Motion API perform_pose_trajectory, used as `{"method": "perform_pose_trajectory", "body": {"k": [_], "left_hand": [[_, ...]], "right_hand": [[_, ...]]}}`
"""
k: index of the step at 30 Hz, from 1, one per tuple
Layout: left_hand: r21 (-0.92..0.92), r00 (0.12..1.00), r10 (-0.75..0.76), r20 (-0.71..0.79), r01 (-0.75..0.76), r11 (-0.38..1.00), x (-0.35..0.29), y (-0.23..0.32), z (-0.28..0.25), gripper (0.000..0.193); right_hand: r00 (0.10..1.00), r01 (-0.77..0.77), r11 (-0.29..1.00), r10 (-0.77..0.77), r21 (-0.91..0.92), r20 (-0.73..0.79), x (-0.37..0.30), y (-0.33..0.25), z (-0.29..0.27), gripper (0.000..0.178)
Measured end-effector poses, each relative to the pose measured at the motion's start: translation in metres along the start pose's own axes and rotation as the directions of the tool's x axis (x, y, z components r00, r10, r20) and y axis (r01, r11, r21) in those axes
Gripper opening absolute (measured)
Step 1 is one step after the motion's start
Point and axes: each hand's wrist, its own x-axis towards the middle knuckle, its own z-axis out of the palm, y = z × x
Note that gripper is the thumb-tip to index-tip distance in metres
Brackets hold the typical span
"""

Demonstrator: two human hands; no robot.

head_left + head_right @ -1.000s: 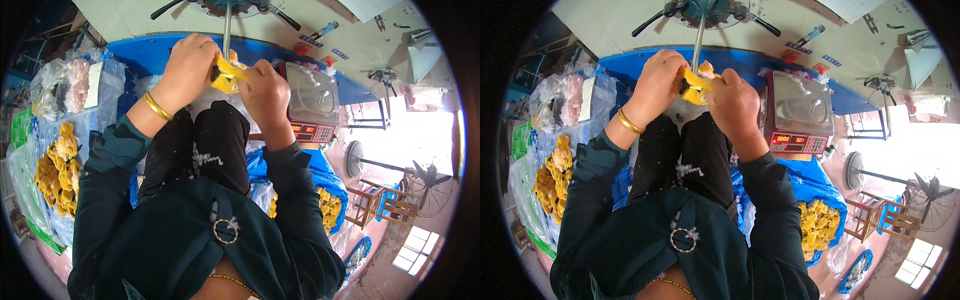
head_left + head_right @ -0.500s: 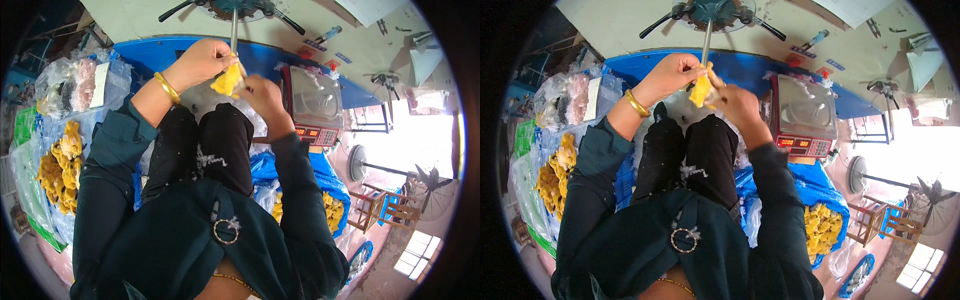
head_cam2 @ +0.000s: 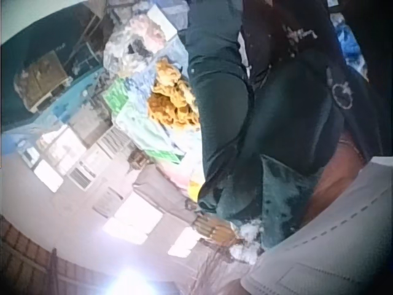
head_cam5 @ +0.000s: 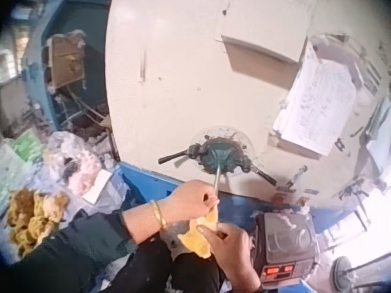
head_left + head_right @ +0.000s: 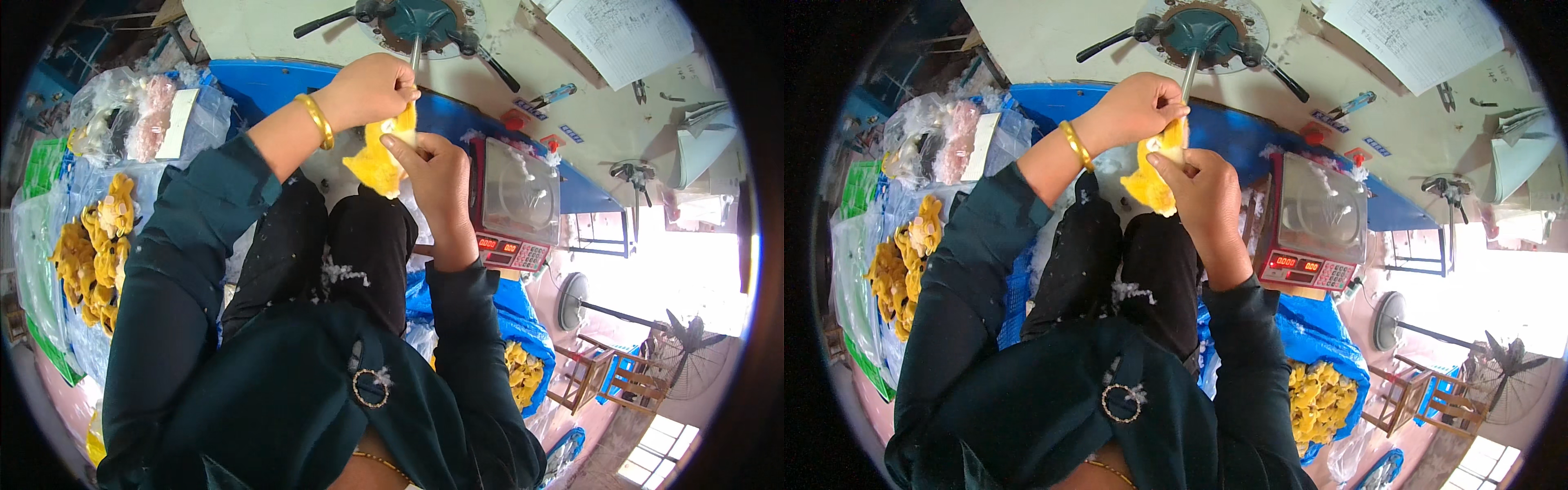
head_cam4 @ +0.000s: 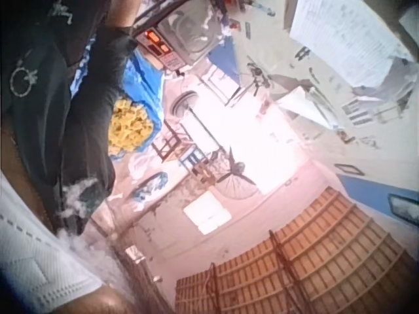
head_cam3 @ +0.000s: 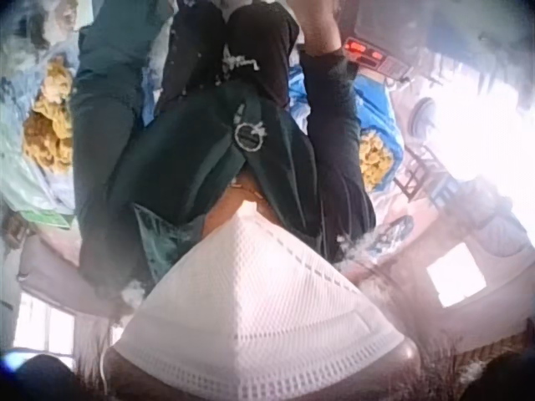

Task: The person repeatedly picks up yellow plush toys, opens them, and stuffs white cotton-like material into them using a rotating spindle. The stuffed toys are then placed on a digital scale before the next one is processed.

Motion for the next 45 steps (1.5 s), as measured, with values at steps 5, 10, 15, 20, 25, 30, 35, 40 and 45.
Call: {"method": "perform_pose_trajectory", "body": {"k": [5,10,15,20,25,30,35,40,45], "left_hand": [[0.017,1.0,0.006,0.003,-0.006,1.0,-0.03,0.02,0.006,0.02],[0.074,0.999,0.038,-0.019,-0.036,0.997,-0.048,0.025,0.008,0.024],[-0.028,0.994,-0.058,0.094,0.06,0.998,-0.031,0.007,0.002,0.032],[-0.311,0.951,-0.189,0.244,0.261,0.914,-0.034,0.006,0.004,0.033],[-0.304,0.96,-0.172,0.221,0.235,0.923,-0.034,0.009,0.004,0.039],[-0.316,0.928,-0.231,0.291,0.321,0.893,-0.032,0.008,-0.006,0.043],[-0.067,0.934,-0.269,0.234,0.291,0.954,-0.043,0.012,-0.007,0.05],[0.198,0.999,0.029,0.021,-0.032,0.98,-0.067,0.034,-0.004,0.045],[0.243,0.999,-0.002,-0.036,0.011,0.97,-0.075,0.027,0.007,0.038]], "right_hand": [[0.997,0.069,0.995,-0.071,-0.071,-0.026,-0.004,0.014,0.001,0.043],[0.988,0.141,0.987,-0.145,0.076,0.045,-0.001,0.029,-0.007,0.029],[0.965,0.047,0.918,-0.144,0.394,0.22,0.054,0.069,-0.024,0.02],[0.792,0.36,0.879,-0.465,-0.312,-0.395,0.007,0.049,0.008,0.023],[0.796,0.346,0.843,-0.496,-0.413,-0.346,-0.034,0.025,0.038,0.029],[0.819,0.272,0.875,-0.429,-0.4,-0.381,-0.013,0.023,0.046,0.021],[0.945,-0.148,0.598,0.321,0.788,-0.066,0.022,0.039,0.033,0.024],[0.939,-0.29,0.595,0.329,0.75,0.101,0.102,0.047,0.024,0.028],[0.954,-0.197,0.755,0.293,0.626,-0.053,0.067,0.039,0.026,0.03]]}}
